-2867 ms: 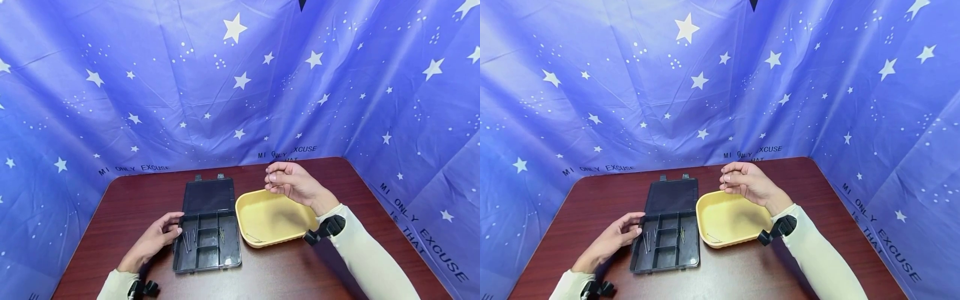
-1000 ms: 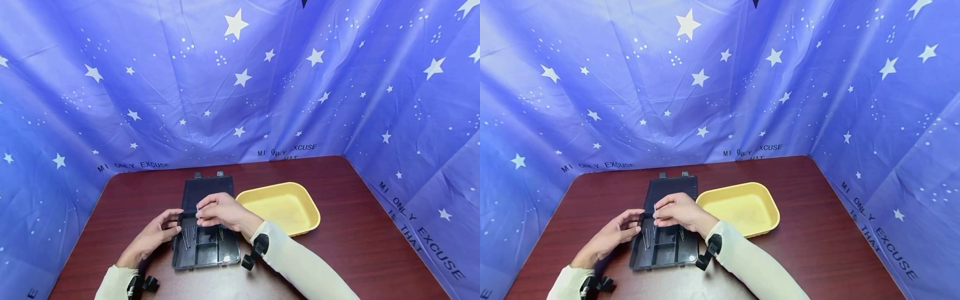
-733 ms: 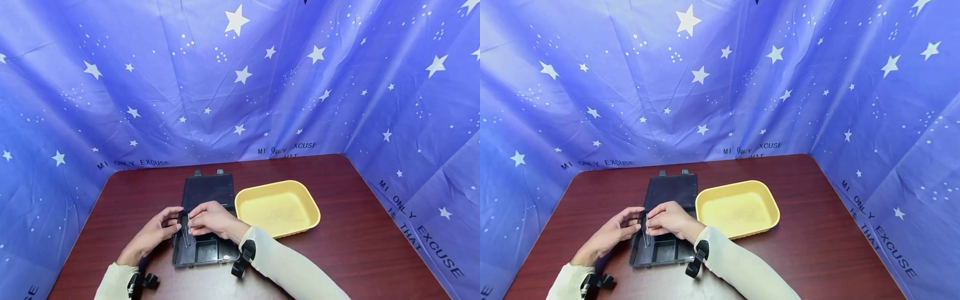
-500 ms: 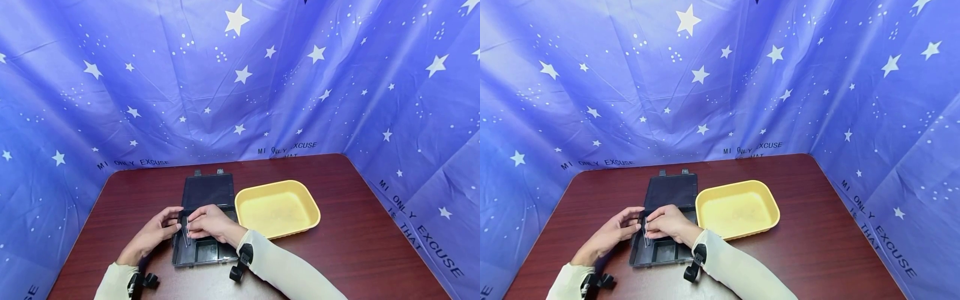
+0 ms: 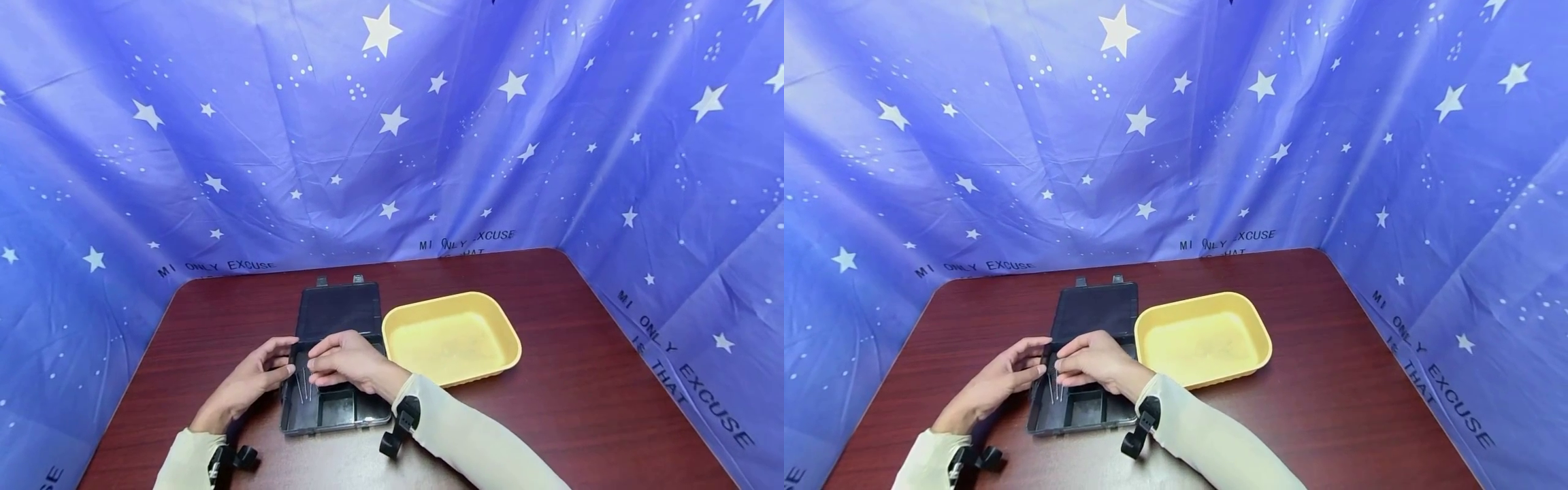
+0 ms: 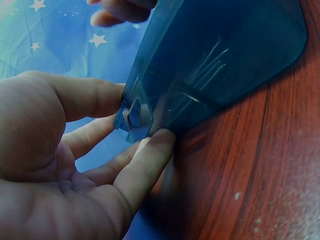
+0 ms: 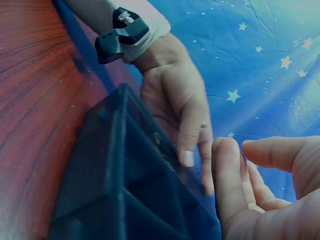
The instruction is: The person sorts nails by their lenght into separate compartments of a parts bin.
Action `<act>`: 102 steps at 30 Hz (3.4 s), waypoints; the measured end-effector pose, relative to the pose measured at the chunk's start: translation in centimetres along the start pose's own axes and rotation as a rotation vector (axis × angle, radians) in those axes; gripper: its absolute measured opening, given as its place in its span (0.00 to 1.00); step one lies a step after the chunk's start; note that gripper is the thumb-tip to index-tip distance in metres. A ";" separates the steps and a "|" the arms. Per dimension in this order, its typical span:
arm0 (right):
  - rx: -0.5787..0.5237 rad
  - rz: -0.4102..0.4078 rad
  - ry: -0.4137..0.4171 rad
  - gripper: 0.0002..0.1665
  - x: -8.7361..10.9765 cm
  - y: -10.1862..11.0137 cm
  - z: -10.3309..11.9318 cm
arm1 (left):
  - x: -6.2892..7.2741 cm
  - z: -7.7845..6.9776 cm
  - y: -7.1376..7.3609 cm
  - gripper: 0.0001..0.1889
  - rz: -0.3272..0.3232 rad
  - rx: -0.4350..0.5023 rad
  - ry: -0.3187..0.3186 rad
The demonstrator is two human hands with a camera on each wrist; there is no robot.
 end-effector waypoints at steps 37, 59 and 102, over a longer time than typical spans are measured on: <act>0.419 -0.034 -0.206 0.12 8.7 13.8 0.5 | 0.1 0.3 0.2 0.32 -0.027 -0.018 0.023; 0.356 0.077 -0.306 0.19 9.3 14.7 -0.6 | 0.0 0.4 0.3 0.32 -0.026 -0.026 -0.001; 0.512 0.311 -0.254 0.21 9.9 14.0 -0.4 | 0.1 0.2 0.4 0.31 -0.029 -0.052 0.002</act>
Point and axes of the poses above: each hand's wrist, its own x-axis away from the middle knuckle, its own y-axis out of the back of the hand, z = x × y, the point moved 5 cm from there along -x, towards the middle knuckle, and after that the axes turned 11 degrees about z, right-handed, at the moved point
